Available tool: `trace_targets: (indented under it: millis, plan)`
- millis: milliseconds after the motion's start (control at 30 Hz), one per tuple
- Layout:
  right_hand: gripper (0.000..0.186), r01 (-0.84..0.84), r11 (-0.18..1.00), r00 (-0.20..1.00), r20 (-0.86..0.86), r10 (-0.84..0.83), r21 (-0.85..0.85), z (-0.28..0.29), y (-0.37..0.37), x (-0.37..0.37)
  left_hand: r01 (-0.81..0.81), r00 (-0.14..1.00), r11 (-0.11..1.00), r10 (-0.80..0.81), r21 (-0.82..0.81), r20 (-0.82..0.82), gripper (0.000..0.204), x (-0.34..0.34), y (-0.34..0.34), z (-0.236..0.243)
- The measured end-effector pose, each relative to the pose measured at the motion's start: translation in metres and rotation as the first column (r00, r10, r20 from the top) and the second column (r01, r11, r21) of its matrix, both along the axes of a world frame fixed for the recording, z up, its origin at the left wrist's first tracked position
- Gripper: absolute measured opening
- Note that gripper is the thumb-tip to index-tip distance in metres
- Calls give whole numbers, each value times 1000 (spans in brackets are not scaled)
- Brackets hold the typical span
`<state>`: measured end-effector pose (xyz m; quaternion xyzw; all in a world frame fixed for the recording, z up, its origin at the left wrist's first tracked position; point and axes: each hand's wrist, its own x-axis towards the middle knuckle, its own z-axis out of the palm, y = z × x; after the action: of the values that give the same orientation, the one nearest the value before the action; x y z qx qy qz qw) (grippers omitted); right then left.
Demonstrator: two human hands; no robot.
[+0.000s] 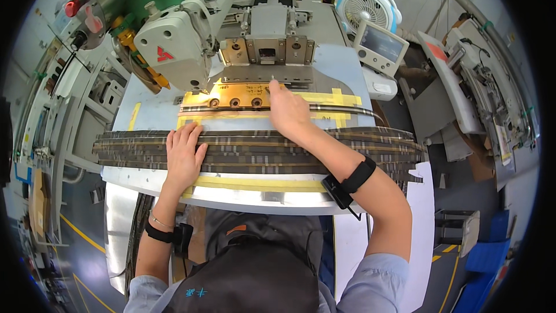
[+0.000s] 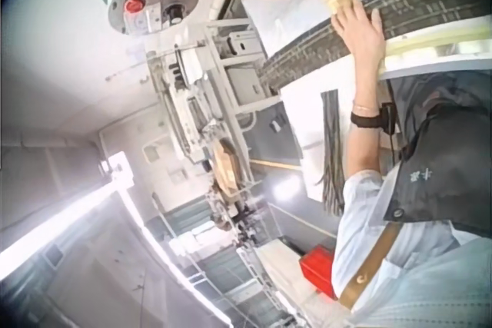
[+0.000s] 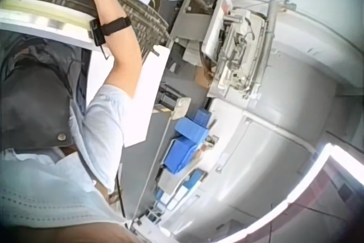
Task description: Operating an industrial sewing machine to stitch together patterned leather or fabric strips.
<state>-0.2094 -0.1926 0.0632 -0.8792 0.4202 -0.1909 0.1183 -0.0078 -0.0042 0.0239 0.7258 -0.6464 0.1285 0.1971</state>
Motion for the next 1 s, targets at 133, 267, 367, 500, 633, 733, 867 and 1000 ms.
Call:
trace_targets:
  millis: [133, 267, 367, 500, 633, 733, 867, 1000]
  plan:
    - [28, -68, 989, 981, 192, 41, 134, 23, -6, -16, 2, 999, 1000, -3, -26, -44, 46, 2, 4, -1]
    - [20, -45, 998, 999, 27, 44, 48, 23, -23, -49, -5, 986, 999, -4, -50, -164, 49, 3, 11, 0]
    - [20, -122, 992, 990, -70, 119, -34, 4, -37, -84, -17, 983, 998, 5, -65, -183, 49, -3, 12, 5]
    - [24, -118, 964, 991, -39, 131, 239, 3, -45, -95, 5, 985, 989, -31, -150, -172, 42, -24, 9, 22]
    - [20, -315, 926, 924, -157, 349, 208, 37, -34, -85, 169, 752, 954, -288, -249, -593, 14, -56, 10, 18]
    - [21, -603, 582, 755, 156, 636, 546, 66, -17, -80, 324, -201, 946, 80, 11, -976, 25, -77, 10, 34]
    - [21, -616, 382, 647, 167, 744, 689, 79, 4, -61, 164, -644, 972, -22, -166, -765, 25, -75, 1, 28]
    - [23, -573, 403, 736, 232, 636, 714, 72, 31, -16, -45, -545, 981, -180, -186, -819, 22, -76, 15, 28]
